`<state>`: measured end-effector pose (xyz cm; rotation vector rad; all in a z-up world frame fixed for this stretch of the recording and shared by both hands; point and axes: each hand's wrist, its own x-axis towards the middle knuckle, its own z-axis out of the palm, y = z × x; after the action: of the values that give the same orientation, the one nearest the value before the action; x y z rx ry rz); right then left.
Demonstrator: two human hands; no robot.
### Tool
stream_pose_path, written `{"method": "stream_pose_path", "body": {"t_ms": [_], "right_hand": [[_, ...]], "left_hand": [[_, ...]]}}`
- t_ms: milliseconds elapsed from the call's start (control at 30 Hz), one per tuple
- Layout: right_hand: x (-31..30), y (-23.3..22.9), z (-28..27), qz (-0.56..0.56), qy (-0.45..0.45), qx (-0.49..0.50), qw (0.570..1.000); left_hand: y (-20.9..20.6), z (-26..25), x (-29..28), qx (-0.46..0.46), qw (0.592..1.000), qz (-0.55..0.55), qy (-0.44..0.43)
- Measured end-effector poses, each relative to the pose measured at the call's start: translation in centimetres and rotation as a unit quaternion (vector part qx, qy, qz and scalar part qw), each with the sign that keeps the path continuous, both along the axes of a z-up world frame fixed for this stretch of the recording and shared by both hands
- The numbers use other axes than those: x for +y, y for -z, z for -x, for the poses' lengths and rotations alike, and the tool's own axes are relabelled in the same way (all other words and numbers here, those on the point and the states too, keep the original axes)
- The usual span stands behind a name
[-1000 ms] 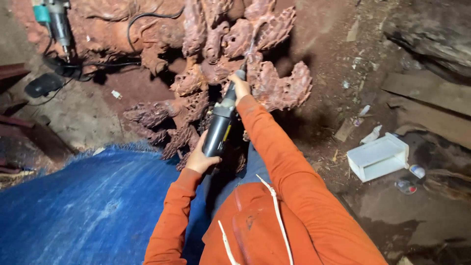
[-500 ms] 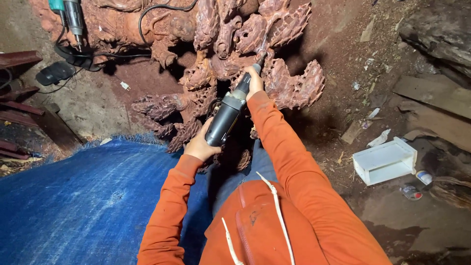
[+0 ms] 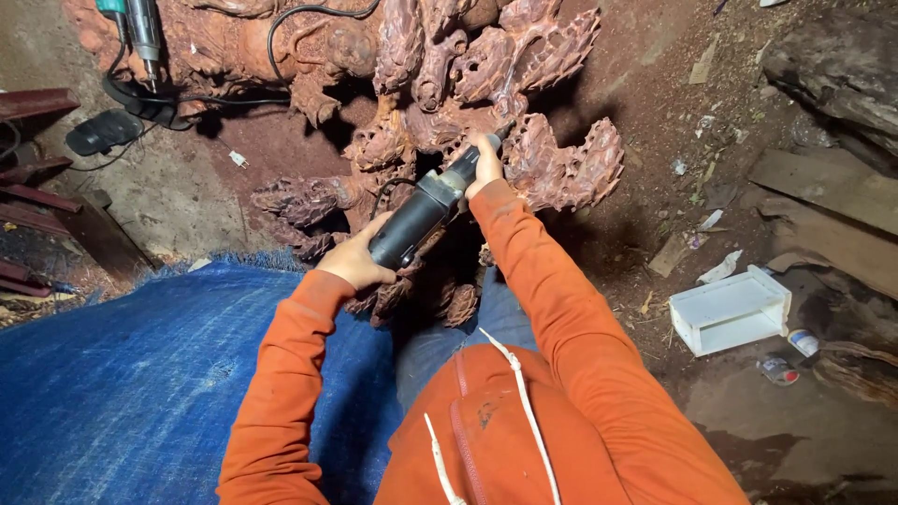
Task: Using a power carving tool to refine the intricate details of a large wooden sculpture
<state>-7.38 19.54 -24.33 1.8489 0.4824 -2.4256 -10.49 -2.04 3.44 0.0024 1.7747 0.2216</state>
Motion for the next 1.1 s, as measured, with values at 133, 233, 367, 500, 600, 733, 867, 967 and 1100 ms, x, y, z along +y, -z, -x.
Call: {"method": "stream_pose_path", "body": {"t_ms": [133,233,367,500,600,733,867,967,1100], "right_hand": [[-0.5,2.1,-0.4,0.037,0.025,0.003,0.999],[-0.6,0.9,0.2,0.036,0.070,-0.001,0.997],[0.6,-1.0,1.1,0.064,0.082,0.013,0.994],[0.5,-1.8,1.2,0.049,0.077,0.014,0.996],[0.0,-1.6,0.9,0.065,0.076,0.014,0.995],[-1.5,0.5,0.1,0.063,0.073,0.015,0.995],[-2.0,-0.4,0.0,0.058,0.088,0.013,0.994],[-1.3,-1.0,0.4,0.062,0.106,0.007,0.992],[0.6,2.4,0.2,0.072,0.069,0.018,0.995]], "left_hand": [[1.6,0.7,-1.7,0.006,1.000,0.007,0.025],[2.0,1.2,-1.8,0.010,0.998,0.016,0.054],[2.0,2.2,-0.8,0.020,0.998,0.007,0.065],[1.4,2.7,-0.9,0.011,0.998,0.008,0.062],[-0.1,3.2,-0.7,-0.002,0.998,0.005,0.055],[0.2,3.0,-1.8,-0.001,0.998,0.018,0.059],[0.2,2.7,-2.2,-0.002,0.998,0.025,0.062],[0.9,2.2,-1.9,0.005,0.998,0.017,0.058],[1.1,1.5,-1.0,0.015,0.998,0.009,0.060]]}}
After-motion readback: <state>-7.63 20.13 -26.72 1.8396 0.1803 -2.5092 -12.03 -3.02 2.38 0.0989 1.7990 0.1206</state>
